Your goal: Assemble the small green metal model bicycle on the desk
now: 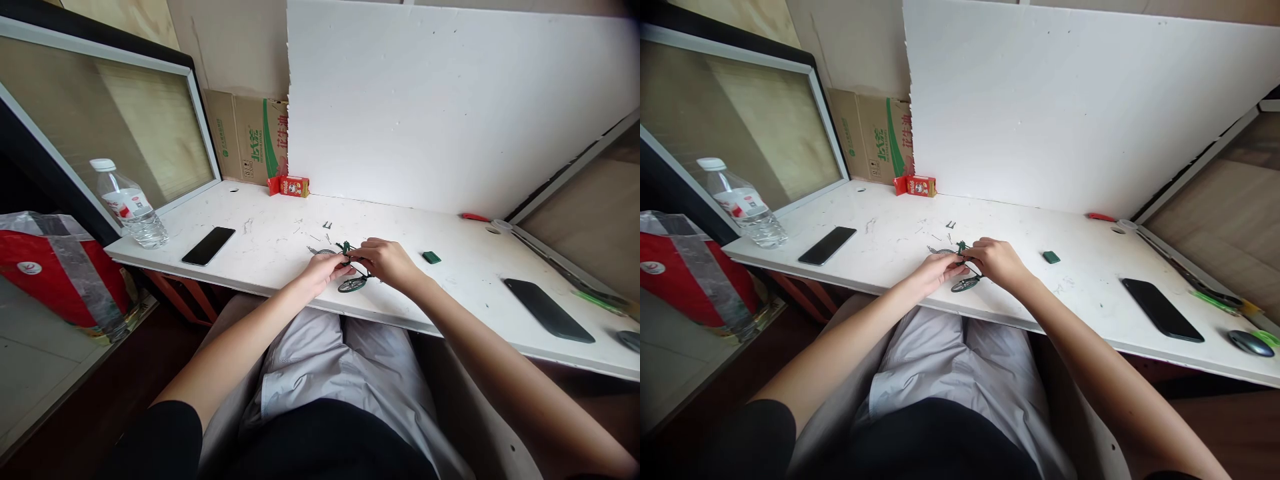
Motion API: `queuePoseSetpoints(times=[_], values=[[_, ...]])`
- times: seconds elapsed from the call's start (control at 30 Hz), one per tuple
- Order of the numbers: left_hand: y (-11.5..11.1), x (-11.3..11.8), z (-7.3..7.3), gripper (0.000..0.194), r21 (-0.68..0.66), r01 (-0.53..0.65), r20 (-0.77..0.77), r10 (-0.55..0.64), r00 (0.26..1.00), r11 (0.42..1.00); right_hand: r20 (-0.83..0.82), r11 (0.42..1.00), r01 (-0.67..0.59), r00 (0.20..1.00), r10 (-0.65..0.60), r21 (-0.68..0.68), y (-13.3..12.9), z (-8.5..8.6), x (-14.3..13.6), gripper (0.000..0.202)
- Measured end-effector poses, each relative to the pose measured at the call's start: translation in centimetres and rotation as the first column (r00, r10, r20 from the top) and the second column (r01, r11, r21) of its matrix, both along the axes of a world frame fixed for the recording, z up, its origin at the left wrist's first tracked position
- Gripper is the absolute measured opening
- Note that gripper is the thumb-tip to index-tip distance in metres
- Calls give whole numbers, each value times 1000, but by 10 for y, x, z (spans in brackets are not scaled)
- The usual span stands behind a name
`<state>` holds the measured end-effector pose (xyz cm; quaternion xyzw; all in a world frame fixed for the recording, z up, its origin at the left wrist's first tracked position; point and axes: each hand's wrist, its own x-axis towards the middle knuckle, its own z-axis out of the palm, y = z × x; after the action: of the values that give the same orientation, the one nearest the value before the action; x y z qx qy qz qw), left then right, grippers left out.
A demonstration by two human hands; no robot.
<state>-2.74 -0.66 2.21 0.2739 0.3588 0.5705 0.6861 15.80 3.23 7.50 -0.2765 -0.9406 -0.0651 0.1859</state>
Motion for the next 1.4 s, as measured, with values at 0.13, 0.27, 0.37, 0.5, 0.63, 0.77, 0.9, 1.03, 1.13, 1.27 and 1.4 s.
queuePoseSetpoints(times=[0.13,0.27,0.37,0.5,0.63,0.77,0.9,1.03,1.13,1.27,1.4], values=[[0,-1,2,14,-11,-5,10,5,1000,1000,118,998,-36,993,30,50,3,5,-4,33],[4,-5,-2,13,-14,20,-10,-21,1000,1000,109,998,-61,992,58,18,12,4,-4,30],[10,-8,-8,10,-14,68,-38,-69,997,998,107,997,-80,991,80,-12,18,1,-2,29],[14,-9,-14,13,-10,118,-62,-119,991,993,129,996,-49,990,59,-79,19,1,-3,27],[12,-8,-13,16,6,98,-48,-97,994,995,104,989,7,995,9,-150,19,2,-6,24],[9,-7,-9,18,-14,61,-37,-61,997,998,56,979,19,998,-8,-204,22,1,-8,25],[7,-8,-6,20,-21,48,-21,-49,999,999,-34,972,-23,999,15,-233,22,2,-6,25],[7,-7,-3,20,-38,39,-15,-40,999,998,-49,980,-69,997,61,-185,19,2,-1,25],[7,-7,-3,22,-58,32,-8,-32,999,998,31,992,-94,995,97,-89,14,1,2,27],[5,-5,0,20,-50,32,9,-32,999,998,136,989,-140,982,134,37,7,0,4,31],[2,-4,5,21,-85,-6,7,7,1000,996,198,979,-165,970,140,117,4,-2,5,28]])
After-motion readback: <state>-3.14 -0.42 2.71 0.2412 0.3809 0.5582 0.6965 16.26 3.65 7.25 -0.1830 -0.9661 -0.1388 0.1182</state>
